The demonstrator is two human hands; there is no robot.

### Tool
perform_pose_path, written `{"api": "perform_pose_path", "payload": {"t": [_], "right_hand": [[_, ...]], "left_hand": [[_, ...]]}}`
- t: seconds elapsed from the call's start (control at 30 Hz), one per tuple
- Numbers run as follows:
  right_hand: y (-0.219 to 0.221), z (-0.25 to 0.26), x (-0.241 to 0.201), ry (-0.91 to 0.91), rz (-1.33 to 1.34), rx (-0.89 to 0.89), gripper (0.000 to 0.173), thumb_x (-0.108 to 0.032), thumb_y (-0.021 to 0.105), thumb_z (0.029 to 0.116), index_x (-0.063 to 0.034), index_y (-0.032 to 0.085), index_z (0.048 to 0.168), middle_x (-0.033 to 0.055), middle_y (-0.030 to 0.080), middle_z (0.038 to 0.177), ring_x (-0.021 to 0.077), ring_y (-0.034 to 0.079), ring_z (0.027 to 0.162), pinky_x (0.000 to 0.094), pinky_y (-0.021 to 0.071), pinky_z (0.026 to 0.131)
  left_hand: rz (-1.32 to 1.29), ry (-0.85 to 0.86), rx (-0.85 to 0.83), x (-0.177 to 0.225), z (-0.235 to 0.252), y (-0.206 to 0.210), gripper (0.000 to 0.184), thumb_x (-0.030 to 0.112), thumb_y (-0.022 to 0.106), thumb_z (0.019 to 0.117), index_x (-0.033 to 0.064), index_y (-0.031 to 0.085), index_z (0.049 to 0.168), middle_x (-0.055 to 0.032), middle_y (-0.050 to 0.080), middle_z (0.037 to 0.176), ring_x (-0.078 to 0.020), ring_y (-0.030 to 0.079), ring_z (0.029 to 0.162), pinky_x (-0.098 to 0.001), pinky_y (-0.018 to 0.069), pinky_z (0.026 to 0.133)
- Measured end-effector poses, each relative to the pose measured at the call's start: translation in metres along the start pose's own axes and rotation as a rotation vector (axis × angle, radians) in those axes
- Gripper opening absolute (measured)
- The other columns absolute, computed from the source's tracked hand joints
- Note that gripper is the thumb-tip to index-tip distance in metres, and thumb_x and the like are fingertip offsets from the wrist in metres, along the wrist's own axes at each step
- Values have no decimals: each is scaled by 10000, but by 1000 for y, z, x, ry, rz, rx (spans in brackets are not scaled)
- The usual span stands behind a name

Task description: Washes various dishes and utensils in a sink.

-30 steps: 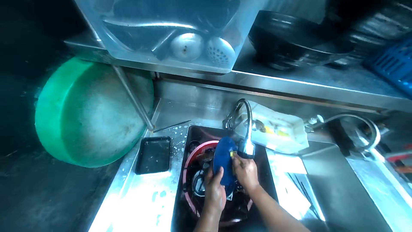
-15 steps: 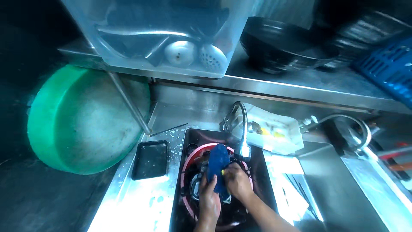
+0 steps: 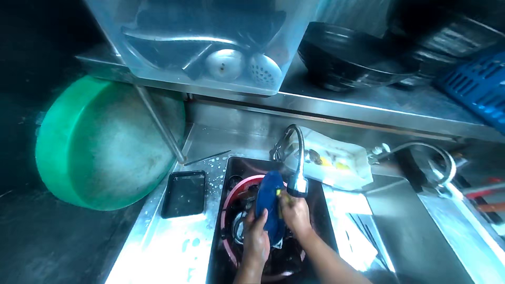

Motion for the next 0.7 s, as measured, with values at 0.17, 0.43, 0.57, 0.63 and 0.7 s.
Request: {"api": "perform_pose_path", "payload": {"t": [0.17,0.43,0.57,0.63,0.7], "right_hand": [[-9,22,2,153,193,95,640,-358,747,891,-42,538,1407,153,662,1287,255,656,1179,473,524,1044],[7,13,0,368,512,-238,421,-143,732,867,-22,616,1253,145,694,1024,220,688,865,429,583,786],[17,0,4,585,698,-425,456,-41,654,881,-56,535,1321,181,653,1010,293,671,745,466,581,578],[20,-2,4,641,817,-431,410,-64,632,899,-70,524,1294,183,647,998,308,668,738,479,577,568],[18,3,2,660,917,-381,406,-228,673,955,-63,554,1306,183,672,999,307,682,768,483,587,598]], "left_hand": [[-32,2,49,9,4,4,328,64,515,999,-73,567,1292,-209,682,1150,-258,691,1051,-445,583,942],[-83,-10,119,0,-1,-10,338,72,527,989,-72,567,1291,-228,668,1168,-277,684,1062,-456,578,947],[-88,22,116,1,-1,-12,308,55,533,978,-71,587,1253,-212,686,1124,-265,699,1017,-451,594,913],[-76,52,76,5,3,-9,334,64,528,980,-71,582,1280,-203,689,1140,-260,699,1035,-454,590,932],[-79,74,22,8,7,-7,337,71,543,979,-74,586,1281,-206,687,1155,-262,694,1056,-461,580,954]]}}
Point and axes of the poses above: each hand's wrist, its own z-axis towards the middle knuckle, its own y-axis out of the palm, x = y × z, the point moved 2 cm from there along z, towards the middle knuckle
